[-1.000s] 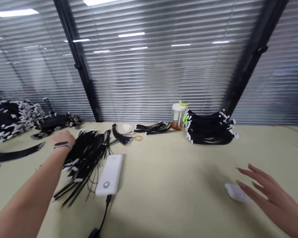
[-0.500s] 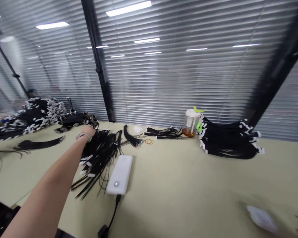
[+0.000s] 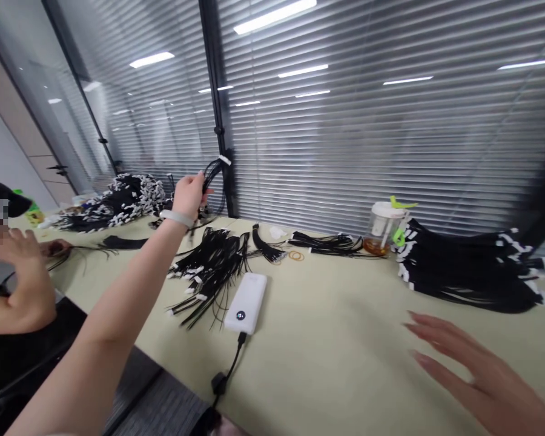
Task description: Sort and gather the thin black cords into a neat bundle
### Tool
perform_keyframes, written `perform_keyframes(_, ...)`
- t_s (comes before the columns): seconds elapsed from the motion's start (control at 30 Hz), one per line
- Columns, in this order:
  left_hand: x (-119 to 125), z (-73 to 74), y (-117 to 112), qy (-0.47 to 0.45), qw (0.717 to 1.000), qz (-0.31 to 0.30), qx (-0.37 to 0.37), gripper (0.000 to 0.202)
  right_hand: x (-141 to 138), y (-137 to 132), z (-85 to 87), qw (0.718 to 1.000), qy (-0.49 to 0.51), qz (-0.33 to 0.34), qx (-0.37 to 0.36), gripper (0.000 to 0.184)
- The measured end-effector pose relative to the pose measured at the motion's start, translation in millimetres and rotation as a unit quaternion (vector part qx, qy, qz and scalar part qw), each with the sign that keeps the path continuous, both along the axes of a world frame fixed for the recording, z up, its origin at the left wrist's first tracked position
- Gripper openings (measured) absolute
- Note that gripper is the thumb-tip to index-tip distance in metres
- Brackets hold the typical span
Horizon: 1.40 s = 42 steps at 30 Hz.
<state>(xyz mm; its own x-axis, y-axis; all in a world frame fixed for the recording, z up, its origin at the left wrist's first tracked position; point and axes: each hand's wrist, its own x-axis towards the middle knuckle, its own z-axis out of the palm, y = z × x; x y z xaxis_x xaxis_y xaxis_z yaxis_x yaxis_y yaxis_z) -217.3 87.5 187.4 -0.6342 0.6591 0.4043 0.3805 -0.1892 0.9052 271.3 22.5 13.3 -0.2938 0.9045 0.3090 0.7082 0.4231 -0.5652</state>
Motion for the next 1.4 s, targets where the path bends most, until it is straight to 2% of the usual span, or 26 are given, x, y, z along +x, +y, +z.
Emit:
perform_keyframes(0.07, 39.6, -2.1, -8.7, -0.042, 0.995, -0.088, 0.016, 0.032, -37.0, 4.3, 19.9, 0.996, -0.038, 0.081, 0.009, 0.045)
perform_keyframes(0.13, 82.8, -10.2, -19.8, -0.09, 0.977, -0.195, 0.018, 0.035, -72.1, 8.5, 42.1, 0.992, -0.044, 0.117, 0.038, 0.059)
perform_keyframes(0.17, 104.1, -15.7, -25.6, -0.19, 0.927, -0.321, 0.035, 0.028, -88.8, 10.5, 52.3, 0.991, -0.03, 0.118, 0.052, 0.065)
perform_keyframes(0.27, 158.9, -33.6, -39.9, -0.226, 0.882, -0.413, 0.022, 0.014, -134.8, 15.3, 71.1, 0.986, 0.066, 0.14, 0.059, 0.085)
perform_keyframes(0.33, 180.6, -44.6, -45.7, -0.234, 0.861, -0.45, 0.018, 0.015, -159.8, 17.8, 70.6, 0.972, 0.118, 0.204, 0.019, 0.095)
perform_keyframes(0.37, 185.7, -49.5, -47.6, -0.239, 0.851, -0.467, 0.015, 0.015, -169.4, 19.3, 66.9, 0.962, 0.145, 0.231, -0.015, 0.093)
perform_keyframes(0.4, 186.8, -54.1, -49.0, -0.244, 0.841, -0.482, 0.013, 0.015, -176.4, 21.1, 61.8, 0.953, 0.171, 0.242, -0.062, 0.08)
perform_keyframes(0.43, 184.3, -58.3, -49.9, -0.236, 0.841, -0.488, 0.012, 0.015, -180.5, 23.1, 56.0, 0.946, 0.179, 0.247, -0.11, 0.06)
perform_keyframes(0.47, 178.8, -62.0, -50.2, -0.214, 0.841, -0.497, -0.004, 0.018, -181.4, 25.2, 50.4, 0.945, 0.182, 0.242, -0.128, 0.042)
perform_keyframes(0.53, 162.0, -68.2, -49.2, -0.147, 0.853, -0.501, -0.026, 0.023, -174.0, 28.1, 42.1, 0.945, 0.181, 0.226, -0.155, 0.02)
perform_keyframes(0.6, 143.4, -72.3, -46.7, -0.1, 0.86, -0.498, -0.055, 0.027, -157.6, 28.2, 39.5, 0.947, 0.175, 0.212, -0.166, 0.019)
perform_keyframes(0.73, 122.9, -74.8, -38.3, -0.111, 0.83, -0.532, -0.122, 0.034, -118.1, 20.9, 45.1, 0.952, 0.137, 0.203, -0.182, 0.021)
perform_keyframes(0.87, 130.9, -71.9, -26.7, -0.082, 0.818, -0.542, -0.175, 0.037, -90.2, 10.6, 48.4, 0.963, 0.097, 0.171, -0.182, 0.022)
perform_keyframes(1.0, 148.1, -70.4, -18.2, 0.031, 0.77, -0.593, -0.231, 0.03, -68.7, 7.6, 50.8, 0.972, 0.057, 0.143, -0.175, 0.026)
perform_keyframes(1.07, 153.9, -72.3, -15.7, 0.055, 0.77, -0.595, -0.225, 0.023, -58.1, 11.7, 55.1, 0.967, 0.031, 0.164, -0.195, 0.032)
perform_keyframes(1.13, 156.8, -75.8, -14.0, 0.074, 0.782, -0.579, -0.217, 0.02, -49.2, 20.5, 60.9, 0.959, 0.009, 0.181, -0.216, 0.038)
perform_keyframes(1.2, 157.0, -79.3, -12.3, 0.093, 0.798, -0.557, -0.211, 0.02, -43.4, 32.7, 66.8, 0.969, -0.022, 0.165, -0.183, 0.039)
perform_keyframes(1.27, 155.8, -81.6, -10.8, 0.098, 0.807, -0.542, -0.211, 0.021, -40.4, 45.7, 72.0, 0.984, -0.055, 0.134, -0.107, 0.035)
perform_keyframes(1.33, 154.8, -82.3, -9.6, 0.086, 0.809, -0.54, -0.217, 0.021, -38.4, 55.8, 76.3, 0.99, -0.071, 0.11, -0.042, 0.032)
perform_keyframes(1.4, 155.2, -82.2, -9.1, 0.069, 0.808, -0.54, -0.224, 0.021, -35.8, 61.0, 79.5, 0.992, -0.077, 0.097, -0.025, 0.032)
